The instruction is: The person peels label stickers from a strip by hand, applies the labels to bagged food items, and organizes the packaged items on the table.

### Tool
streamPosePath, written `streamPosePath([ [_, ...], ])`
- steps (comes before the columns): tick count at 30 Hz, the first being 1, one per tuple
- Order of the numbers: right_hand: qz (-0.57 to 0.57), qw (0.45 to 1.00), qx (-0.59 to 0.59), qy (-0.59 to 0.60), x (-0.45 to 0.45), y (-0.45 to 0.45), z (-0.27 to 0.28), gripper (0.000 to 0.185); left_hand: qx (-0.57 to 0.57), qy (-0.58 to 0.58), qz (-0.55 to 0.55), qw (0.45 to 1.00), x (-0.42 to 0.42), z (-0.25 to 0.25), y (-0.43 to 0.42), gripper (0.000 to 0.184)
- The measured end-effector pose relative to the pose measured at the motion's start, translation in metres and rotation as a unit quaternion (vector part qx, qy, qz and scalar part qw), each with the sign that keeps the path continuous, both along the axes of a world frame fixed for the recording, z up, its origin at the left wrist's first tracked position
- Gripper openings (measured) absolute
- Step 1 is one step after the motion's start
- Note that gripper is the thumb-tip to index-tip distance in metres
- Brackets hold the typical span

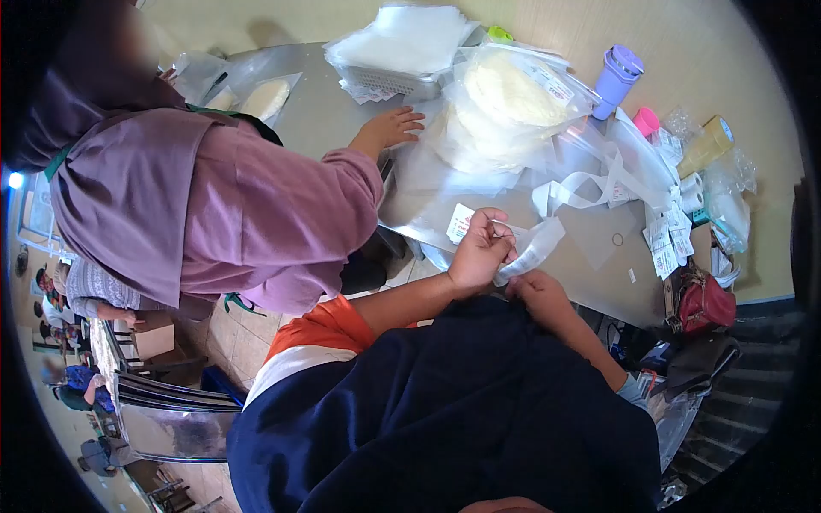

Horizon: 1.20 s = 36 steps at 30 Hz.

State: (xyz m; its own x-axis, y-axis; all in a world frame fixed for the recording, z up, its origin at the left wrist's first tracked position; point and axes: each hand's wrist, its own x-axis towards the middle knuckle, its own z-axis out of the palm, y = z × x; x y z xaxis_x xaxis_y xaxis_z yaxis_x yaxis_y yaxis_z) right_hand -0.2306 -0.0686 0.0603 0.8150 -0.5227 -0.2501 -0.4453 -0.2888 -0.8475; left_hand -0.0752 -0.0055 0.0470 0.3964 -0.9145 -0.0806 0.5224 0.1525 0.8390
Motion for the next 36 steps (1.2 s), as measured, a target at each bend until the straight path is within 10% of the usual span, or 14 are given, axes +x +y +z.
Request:
streamPosePath([
  [6,-0.216,0.935,0.255,-0.122,0.010,-0.001,0.001,0.018,-0.011,-0.024,-0.027,0.999,-0.007,-0.010,-0.003,0.027],
  [11,-0.212,0.934,0.241,-0.157,0.014,-0.008,-0.003,0.012,0.038,-0.065,-0.153,0.985,0.006,-0.010,-0.001,0.033],
  [15,-0.175,0.921,0.278,-0.208,0.011,-0.015,-0.001,0.010,0.074,-0.166,-0.045,0.982,0.005,-0.005,-0.004,0.038],
  [18,-0.128,0.989,0.012,-0.066,0.002,-0.028,0.016,0.008,0.113,-0.420,0.088,0.896,0.022,0.010,-0.002,0.044],
  [21,0.087,0.942,-0.310,-0.089,-0.006,-0.049,0.025,0.014,0.007,-0.653,-0.069,0.754,0.039,0.018,-0.004,0.048],
  [24,0.190,0.959,-0.201,-0.053,-0.006,-0.045,0.049,0.014,-0.031,-0.703,-0.131,0.698,0.030,0.020,-0.004,0.043],
  [32,-0.023,0.901,-0.417,-0.114,-0.004,-0.032,0.055,0.020,-0.144,-0.604,-0.152,0.769,0.023,0.002,-0.020,0.013],
  [36,-0.221,0.897,-0.339,-0.179,-0.008,-0.030,0.023,0.020,0.023,-0.248,-0.176,0.953,0.019,-0.006,-0.026,0.009],
])
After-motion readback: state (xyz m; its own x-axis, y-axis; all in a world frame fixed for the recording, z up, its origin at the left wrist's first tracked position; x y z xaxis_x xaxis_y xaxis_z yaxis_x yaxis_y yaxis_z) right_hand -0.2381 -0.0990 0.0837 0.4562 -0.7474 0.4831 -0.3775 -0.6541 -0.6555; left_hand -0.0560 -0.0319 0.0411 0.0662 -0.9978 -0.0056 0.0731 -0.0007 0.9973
